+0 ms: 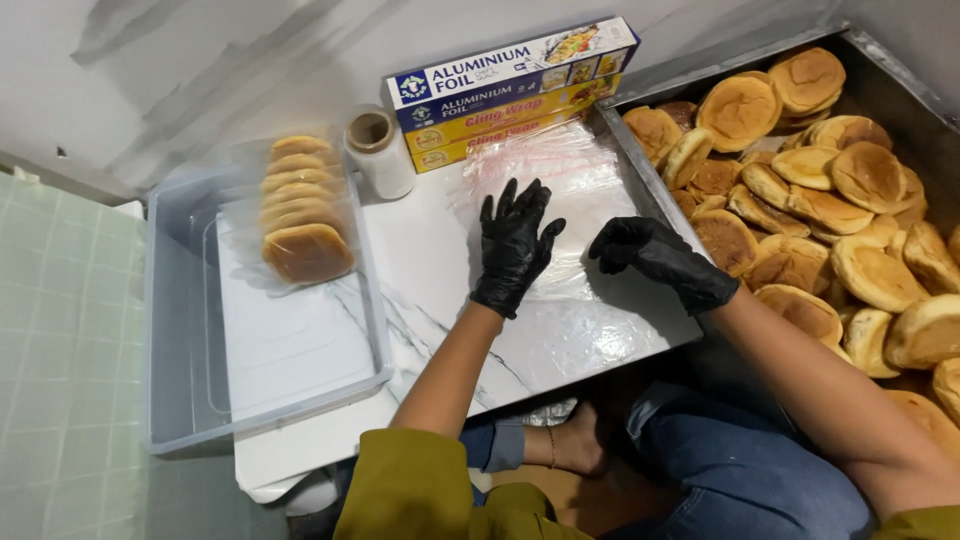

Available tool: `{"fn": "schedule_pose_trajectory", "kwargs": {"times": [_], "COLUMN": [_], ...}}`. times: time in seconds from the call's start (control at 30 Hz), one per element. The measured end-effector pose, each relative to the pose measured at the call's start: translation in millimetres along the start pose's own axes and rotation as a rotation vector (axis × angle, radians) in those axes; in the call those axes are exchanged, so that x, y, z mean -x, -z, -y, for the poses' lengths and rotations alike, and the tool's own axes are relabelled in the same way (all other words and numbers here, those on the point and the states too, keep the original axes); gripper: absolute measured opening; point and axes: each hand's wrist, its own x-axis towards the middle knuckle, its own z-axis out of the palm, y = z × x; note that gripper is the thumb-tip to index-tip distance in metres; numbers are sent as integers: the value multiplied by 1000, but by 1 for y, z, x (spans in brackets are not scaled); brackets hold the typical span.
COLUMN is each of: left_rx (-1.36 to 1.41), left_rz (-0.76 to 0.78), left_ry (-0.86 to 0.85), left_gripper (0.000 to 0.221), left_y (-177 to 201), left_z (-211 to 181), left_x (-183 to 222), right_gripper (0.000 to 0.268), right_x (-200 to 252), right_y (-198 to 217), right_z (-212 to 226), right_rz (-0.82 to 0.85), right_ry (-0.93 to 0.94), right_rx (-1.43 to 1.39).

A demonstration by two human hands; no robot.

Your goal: The person is individually bagging burger buns and placing them into a plastic storage bin.

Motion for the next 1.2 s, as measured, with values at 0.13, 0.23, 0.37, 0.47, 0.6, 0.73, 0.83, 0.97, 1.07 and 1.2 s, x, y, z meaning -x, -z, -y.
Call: {"fn": "schedule_pose_trajectory", "kwargs": {"times": [0.13, 0.23, 0.37, 0.47, 0.6, 0.73, 0.83, 0.97, 1.07, 1.2], "left_rx": [-190, -205, -238, -248, -171, -153, -98, 7, 66, 315], "left_rz": [205, 262, 345, 417, 311, 287, 228, -16, -263, -375], "left_ry": [66, 66, 127, 155, 108, 68, 41, -5, -89, -177], "left_gripper": [67, 66, 54, 50, 48, 49, 54, 44, 38, 27], "left_y": [8, 9, 23, 27, 21, -6, -16, -20, -14, 0], "left_z": [-1, 3, -5, -8, -6, 9, 18, 21, 14, -1], "left_x": [-6, -5, -10, -12, -8, 1, 6, 7, 1, -1], "right_gripper": [11, 8, 8, 10, 16, 22, 30, 59, 81, 69], "right_x": [4, 7, 4, 6, 6, 1, 0, 2, 0, 4], "right_y": [-5, -10, -7, -8, -16, -20, -22, -27, -24, -26], "right_z": [13, 20, -1, 5, 4, 4, 1, 22, 15, 41], "right_rz": [-12, -13, -99, -174, -319, -462, -563, -602, -624, -540], "right_ry": [-40, 27, 55, 69, 139, 194, 268, 261, 269, 220], "right_rx": [-39, 5, 17, 121, 267, 302, 204, 75, 67, -325]}}
